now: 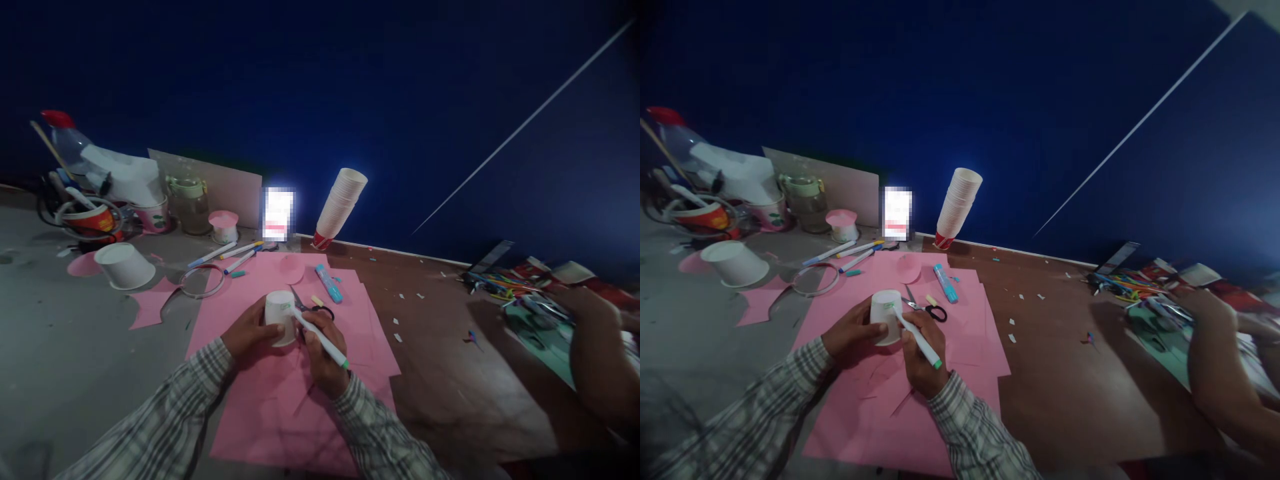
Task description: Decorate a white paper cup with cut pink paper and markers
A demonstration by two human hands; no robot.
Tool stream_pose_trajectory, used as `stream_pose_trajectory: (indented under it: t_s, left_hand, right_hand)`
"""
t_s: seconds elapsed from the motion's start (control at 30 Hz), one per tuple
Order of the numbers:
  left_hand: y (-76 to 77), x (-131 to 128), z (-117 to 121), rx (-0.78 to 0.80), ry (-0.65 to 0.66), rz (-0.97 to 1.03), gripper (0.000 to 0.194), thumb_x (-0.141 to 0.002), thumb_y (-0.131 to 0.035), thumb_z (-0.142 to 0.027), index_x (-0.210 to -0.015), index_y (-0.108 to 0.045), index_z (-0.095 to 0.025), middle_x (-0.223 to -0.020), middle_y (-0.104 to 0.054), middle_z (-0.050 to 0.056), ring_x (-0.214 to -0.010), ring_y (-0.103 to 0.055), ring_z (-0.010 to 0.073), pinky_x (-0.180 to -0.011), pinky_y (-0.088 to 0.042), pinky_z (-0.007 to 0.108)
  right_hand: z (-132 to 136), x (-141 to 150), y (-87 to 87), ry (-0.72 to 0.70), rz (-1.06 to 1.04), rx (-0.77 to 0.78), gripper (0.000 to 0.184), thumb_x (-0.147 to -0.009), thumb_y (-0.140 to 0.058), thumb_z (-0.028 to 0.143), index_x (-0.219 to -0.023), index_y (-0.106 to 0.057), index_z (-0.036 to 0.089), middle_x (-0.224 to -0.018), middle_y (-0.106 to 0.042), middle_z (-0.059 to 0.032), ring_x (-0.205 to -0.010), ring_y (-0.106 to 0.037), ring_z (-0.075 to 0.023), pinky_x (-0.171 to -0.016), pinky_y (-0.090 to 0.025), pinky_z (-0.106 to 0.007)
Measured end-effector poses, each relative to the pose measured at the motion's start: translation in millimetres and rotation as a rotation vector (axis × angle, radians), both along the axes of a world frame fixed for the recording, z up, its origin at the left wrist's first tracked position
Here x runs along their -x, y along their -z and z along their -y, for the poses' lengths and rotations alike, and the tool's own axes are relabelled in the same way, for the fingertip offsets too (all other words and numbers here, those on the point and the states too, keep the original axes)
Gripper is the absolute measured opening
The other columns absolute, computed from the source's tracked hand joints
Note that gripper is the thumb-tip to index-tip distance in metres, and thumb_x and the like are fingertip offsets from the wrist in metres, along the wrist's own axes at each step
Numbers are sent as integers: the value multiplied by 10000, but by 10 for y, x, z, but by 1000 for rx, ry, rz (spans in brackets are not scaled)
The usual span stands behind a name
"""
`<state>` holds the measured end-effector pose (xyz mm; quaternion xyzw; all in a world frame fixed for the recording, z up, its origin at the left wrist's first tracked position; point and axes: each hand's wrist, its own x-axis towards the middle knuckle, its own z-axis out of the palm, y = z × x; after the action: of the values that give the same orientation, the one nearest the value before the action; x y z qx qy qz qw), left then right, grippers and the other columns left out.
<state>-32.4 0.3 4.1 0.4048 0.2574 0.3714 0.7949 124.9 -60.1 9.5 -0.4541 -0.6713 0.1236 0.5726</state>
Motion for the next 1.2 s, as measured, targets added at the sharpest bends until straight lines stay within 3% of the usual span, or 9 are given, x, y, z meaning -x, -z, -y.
stream_pose_trajectory:
  t_s: [0.27,0.57,0.83,1.07,1.2]
  left_hand:
    - [52,20,-28,-25,-9,-33,553,-604,-821,-239,-1092,-575,-159,-887,-686,67,-775,-625,203,-642,-504,285]
    - [-24,8,3,-10,-1,-18,501,-619,-810,-248,-1059,-587,-159,-866,-685,61,-758,-622,202,-633,-491,285]
    - [82,27,-74,-63,-69,-62,554,-605,-808,-244,-1113,-610,-146,-940,-684,69,-812,-612,207,-689,-483,285]
    - [87,43,-108,-90,-96,-101,568,-633,-795,-279,-1145,-606,-121,-1079,-676,132,-945,-612,263,-769,-481,328]
    - [91,25,-72,-56,-89,-43,599,-601,-824,-305,-1131,-596,-142,-1022,-687,111,-909,-626,257,-769,-493,338]
  right_hand:
    - [-1,0,15,8,-6,40,205,-926,-440,256,-1061,-586,209,-889,-677,-73,-826,-657,-207,-711,-564,-371]
    - [16,-20,28,6,-26,62,214,-935,-439,313,-1027,-602,209,-877,-661,-72,-827,-647,-207,-691,-558,-354]
    - [-46,-32,191,66,-305,149,371,-968,-399,371,-1296,-488,219,-970,-674,-82,-909,-648,-207,-781,-548,-407]
    - [-52,22,154,25,-195,161,310,-959,-434,323,-1235,-527,217,-1049,-675,-90,-969,-648,-206,-853,-531,-396]
    - [-7,45,131,-1,-109,132,307,-959,-423,317,-1234,-525,226,-1076,-657,-96,-1013,-631,-215,-881,-519,-401]
